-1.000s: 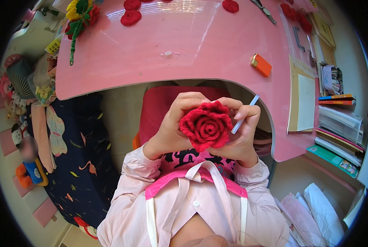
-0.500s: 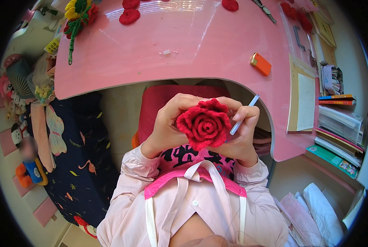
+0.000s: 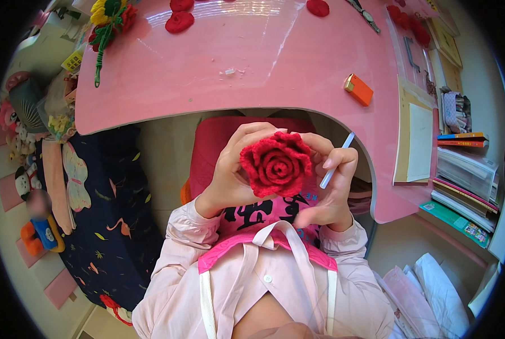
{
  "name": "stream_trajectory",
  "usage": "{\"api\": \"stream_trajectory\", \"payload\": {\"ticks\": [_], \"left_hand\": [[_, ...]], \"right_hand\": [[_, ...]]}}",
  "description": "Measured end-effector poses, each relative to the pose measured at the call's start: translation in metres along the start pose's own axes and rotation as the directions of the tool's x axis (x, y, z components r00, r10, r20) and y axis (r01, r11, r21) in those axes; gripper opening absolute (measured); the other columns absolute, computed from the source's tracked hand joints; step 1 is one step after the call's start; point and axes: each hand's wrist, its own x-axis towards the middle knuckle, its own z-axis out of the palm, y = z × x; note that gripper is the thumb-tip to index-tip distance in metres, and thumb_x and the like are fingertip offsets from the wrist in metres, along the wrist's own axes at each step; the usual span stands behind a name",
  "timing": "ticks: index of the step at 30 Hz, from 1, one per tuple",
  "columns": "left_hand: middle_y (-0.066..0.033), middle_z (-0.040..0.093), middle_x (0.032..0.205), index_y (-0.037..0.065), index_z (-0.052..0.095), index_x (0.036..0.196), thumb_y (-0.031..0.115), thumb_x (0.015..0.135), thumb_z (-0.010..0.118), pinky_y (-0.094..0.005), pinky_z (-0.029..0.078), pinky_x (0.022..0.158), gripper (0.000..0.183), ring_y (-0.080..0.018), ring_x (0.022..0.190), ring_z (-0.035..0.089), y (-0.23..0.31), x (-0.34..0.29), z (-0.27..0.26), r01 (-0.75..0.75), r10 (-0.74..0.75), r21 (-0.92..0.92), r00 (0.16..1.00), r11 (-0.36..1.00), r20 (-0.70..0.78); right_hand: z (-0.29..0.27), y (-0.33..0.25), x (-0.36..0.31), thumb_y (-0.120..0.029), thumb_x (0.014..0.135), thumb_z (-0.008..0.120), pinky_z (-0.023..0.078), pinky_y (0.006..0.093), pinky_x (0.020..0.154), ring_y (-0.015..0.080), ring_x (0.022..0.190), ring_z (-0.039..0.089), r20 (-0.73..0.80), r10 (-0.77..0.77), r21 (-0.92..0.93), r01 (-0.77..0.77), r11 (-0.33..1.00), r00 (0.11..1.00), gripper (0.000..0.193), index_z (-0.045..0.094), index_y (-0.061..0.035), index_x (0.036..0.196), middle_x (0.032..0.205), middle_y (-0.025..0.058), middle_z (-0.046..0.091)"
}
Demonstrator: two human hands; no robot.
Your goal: The person assembles a red artificial rose by hand, using a white plastic tool to shape and secure individual petals. They pick up pre-cut red petal pieces from a pink table and wrap them around a central bud, gradually building the flower's volume and shape.
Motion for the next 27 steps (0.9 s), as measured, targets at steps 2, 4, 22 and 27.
{"api": "stream_trajectory", "payload": {"ticks": [2, 4, 22, 27], "left_hand": [[-0.0141, 0.053, 0.116, 0.002, 0.054, 0.12, 0.013, 0.057, 0.083, -0.0358, 0.046, 0.088, 0.07, -0.0269, 0.108, 0.054, 0.001, 0.001, -0.001, 0.002, -0.003, 0.023, 1.0, 1.0, 0.03], [-0.0142, 0.054, 0.116, 0.003, 0.054, 0.12, 0.013, 0.057, 0.083, -0.0358, 0.046, 0.088, 0.07, -0.0273, 0.107, 0.054, 0.002, 0.001, -0.002, -0.001, -0.005, 0.075, 0.997, 0.997, 0.075], [-0.0147, 0.054, 0.121, 0.002, 0.048, 0.13, 0.015, 0.059, 0.083, -0.0364, 0.045, 0.091, 0.08, -0.0276, 0.113, 0.052, 0.006, 0.006, -0.005, 0.071, -0.079, 0.052, 0.982, 0.996, 0.174], [-0.0146, 0.052, 0.12, 0.003, 0.041, 0.133, 0.014, 0.062, 0.083, -0.0354, 0.045, 0.09, 0.083, -0.0266, 0.109, 0.053, 0.006, 0.005, 0.0, -0.007, -0.004, 0.074, 0.988, 0.997, 0.153]], "right_hand": [[0.009, -0.007, 0.004, -0.014, 0.078, 0.074, 0.045, 0.0383, 0.093, 0.0302, 0.111, 0.053, -0.108, 0.063, 0.207, -0.04, 0.978, 0.992, 0.054, 0.025, -0.0113, 0.101, 0.126, 0.0284, 0.045], [0.0, -0.006, 0.005, -0.01, 0.087, 0.063, 0.045, 0.0376, 0.092, 0.0276, 0.109, 0.055, -0.114, 0.091, 0.18, -0.07, 0.981, 0.989, 0.039, 0.026, -0.0099, 0.101, 0.121, 0.0269, 0.049], [0.008, -0.007, 0.006, 0.011, 0.086, 0.054, 0.05, 0.0299, 0.084, 0.0247, 0.097, 0.063, -0.256, 0.026, -0.115, -0.057, 0.992, 0.966, 0.034, 0.026, -0.0073, 0.089, 0.101, 0.0232, 0.063], [0.015, 0.002, 0.004, 0.01, 0.085, 0.056, 0.05, 0.03, 0.084, 0.0258, 0.098, 0.063, -0.294, -0.095, -0.15, 0.053, 0.987, 0.951, 0.035, 0.025, -0.0068, 0.087, 0.101, 0.0236, 0.064]]}}
